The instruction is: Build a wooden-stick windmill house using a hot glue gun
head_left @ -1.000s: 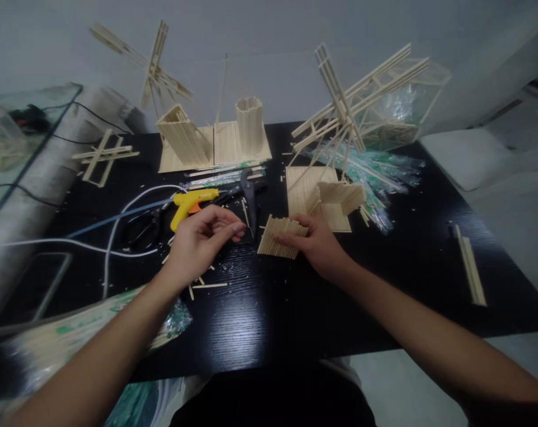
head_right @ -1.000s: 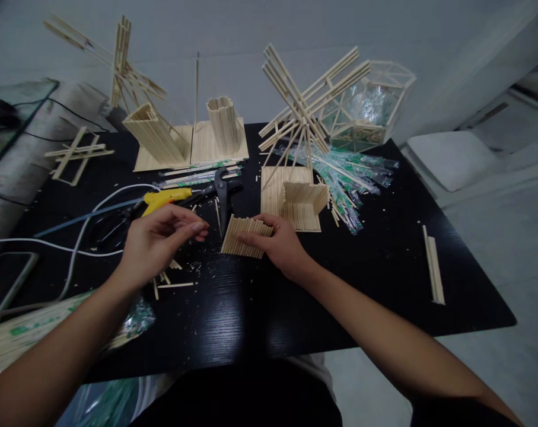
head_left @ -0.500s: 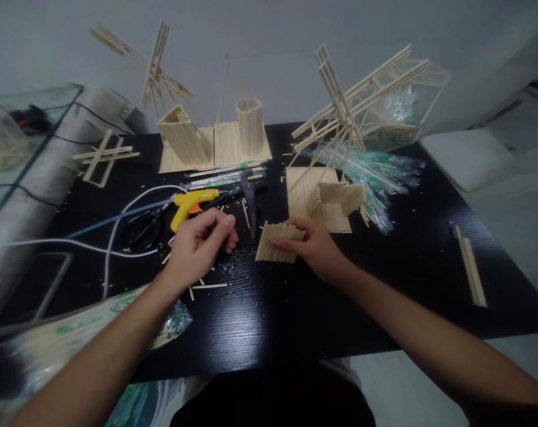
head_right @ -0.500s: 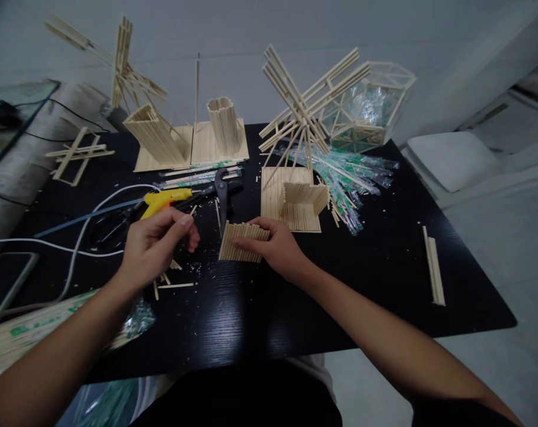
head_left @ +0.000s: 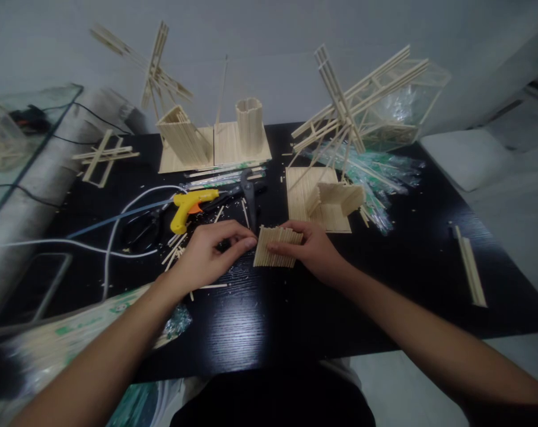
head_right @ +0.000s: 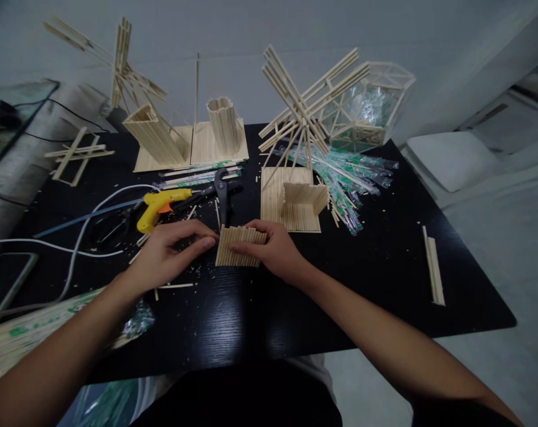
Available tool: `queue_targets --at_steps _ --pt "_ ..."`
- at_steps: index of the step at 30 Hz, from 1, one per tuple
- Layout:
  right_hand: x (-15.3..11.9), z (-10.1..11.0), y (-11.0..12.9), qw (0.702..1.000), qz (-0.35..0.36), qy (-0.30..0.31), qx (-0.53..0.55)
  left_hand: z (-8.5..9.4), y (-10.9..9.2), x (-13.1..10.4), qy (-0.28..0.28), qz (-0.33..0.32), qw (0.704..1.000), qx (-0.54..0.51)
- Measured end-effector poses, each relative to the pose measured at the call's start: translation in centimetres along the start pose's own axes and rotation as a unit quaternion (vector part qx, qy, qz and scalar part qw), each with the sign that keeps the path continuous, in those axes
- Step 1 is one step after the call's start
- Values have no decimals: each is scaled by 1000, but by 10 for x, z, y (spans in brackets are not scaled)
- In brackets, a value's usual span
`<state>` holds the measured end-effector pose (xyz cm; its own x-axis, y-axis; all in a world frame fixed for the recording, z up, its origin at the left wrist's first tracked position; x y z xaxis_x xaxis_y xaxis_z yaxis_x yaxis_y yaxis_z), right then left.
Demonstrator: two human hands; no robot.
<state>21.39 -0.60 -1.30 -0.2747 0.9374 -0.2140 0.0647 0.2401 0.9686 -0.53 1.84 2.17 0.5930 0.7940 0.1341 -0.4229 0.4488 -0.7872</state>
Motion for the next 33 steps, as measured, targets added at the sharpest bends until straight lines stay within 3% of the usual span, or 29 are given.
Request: queue_targets --at_steps 3,8,18,33 --pt "1 1 -1 999 20 -22 -23 -5 2 -1 37 10 999 -12" --pt "2 2 -3 997 42 -43 -43 -7 6 -3 29 18 997 -66" --pt "-2 0 3 983 110 -83 -118 -6 6 0 66 22 998 -7" --pt "-5 -2 5 980 121 -92 -128 -8 8 -1 83 29 996 6"
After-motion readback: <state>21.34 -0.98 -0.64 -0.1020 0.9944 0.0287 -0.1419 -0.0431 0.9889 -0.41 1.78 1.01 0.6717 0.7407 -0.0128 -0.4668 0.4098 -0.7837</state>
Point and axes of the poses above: each hand's wrist, its own x-axis towards the middle knuckle, its own z-axis out of the back of the hand, y = z × x, the point moved 2 cm from there along x, towards the middle knuckle, and after that the axes turned 4 degrees about y, right-handed, at the moved point
